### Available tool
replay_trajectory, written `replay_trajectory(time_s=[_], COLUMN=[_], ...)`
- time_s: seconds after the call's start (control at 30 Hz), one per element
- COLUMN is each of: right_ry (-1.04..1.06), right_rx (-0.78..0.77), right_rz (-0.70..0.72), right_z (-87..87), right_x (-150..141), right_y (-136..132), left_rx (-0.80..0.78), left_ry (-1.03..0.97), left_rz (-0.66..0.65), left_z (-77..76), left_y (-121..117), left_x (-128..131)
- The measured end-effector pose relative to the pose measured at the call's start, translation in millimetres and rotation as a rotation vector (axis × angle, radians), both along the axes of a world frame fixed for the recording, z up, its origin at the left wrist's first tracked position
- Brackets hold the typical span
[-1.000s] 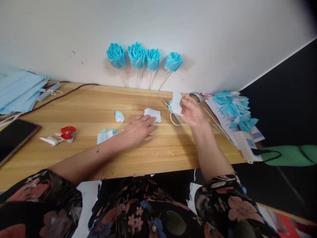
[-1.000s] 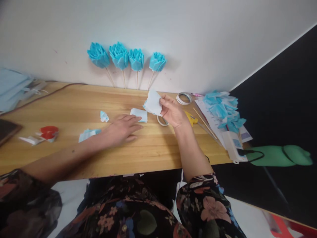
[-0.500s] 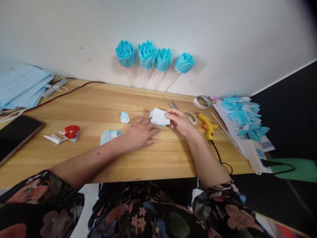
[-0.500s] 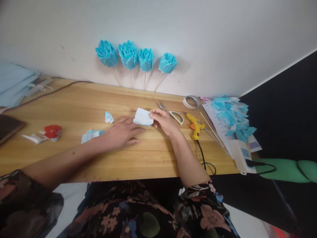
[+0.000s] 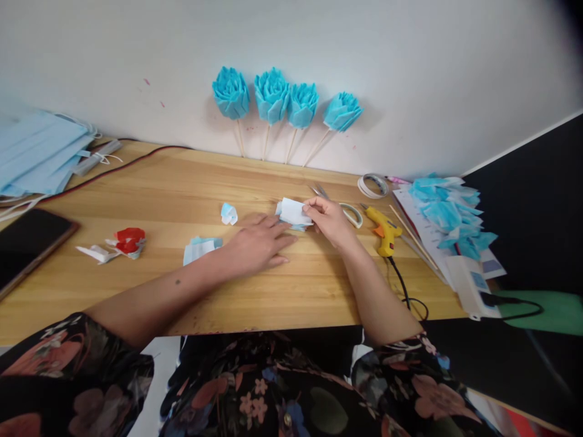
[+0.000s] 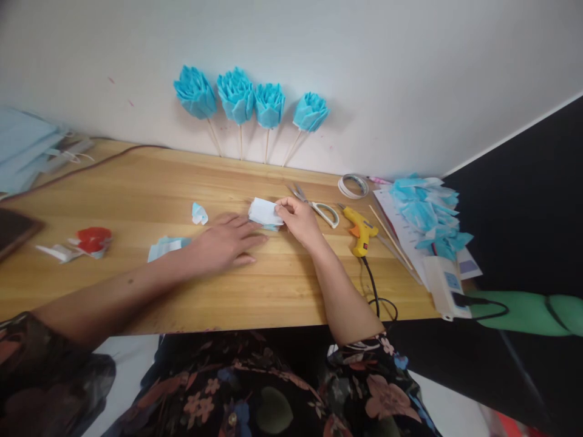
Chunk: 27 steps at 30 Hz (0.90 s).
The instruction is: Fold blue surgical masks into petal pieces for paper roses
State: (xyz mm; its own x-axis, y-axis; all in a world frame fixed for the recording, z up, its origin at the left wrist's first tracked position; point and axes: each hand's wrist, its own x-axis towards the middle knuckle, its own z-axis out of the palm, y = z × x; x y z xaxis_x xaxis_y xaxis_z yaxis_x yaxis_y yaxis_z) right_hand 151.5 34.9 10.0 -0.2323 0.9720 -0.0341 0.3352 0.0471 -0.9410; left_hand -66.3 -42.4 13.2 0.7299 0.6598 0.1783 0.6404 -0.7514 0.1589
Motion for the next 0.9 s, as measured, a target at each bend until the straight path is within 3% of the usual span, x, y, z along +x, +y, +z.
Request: replay_trajectory(time_s=[0.17, 0.47, 0.73, 0.9], right_ry=[-0.039, -0.099, -0.137, -0.211], right_rx=[0.028, 0.041, 0.115, 0.208], right_rz=[0.005, -0.009, -0.010, -0.009], right_z=[-1.9, -3.9, -5.6, -11.7], right_x=[0.1, -3.6, -3.5, -2.3], right_y=[-0.1, -0.7, -0.5, 2.7], left_rx=[0.056, 0.272, 0.175, 0.092], left_ry=[-0.031, -0.279, -0.178, -0.084], left_rz=[0.000, 0.038, 0.014, 0.045], left_z=[-0.4, 28.4, 3.2, -1.0], left_y=[0.8, -2.6, 0.1, 1.3], left_x=[0.6, 3.0, 4.5, 3.9])
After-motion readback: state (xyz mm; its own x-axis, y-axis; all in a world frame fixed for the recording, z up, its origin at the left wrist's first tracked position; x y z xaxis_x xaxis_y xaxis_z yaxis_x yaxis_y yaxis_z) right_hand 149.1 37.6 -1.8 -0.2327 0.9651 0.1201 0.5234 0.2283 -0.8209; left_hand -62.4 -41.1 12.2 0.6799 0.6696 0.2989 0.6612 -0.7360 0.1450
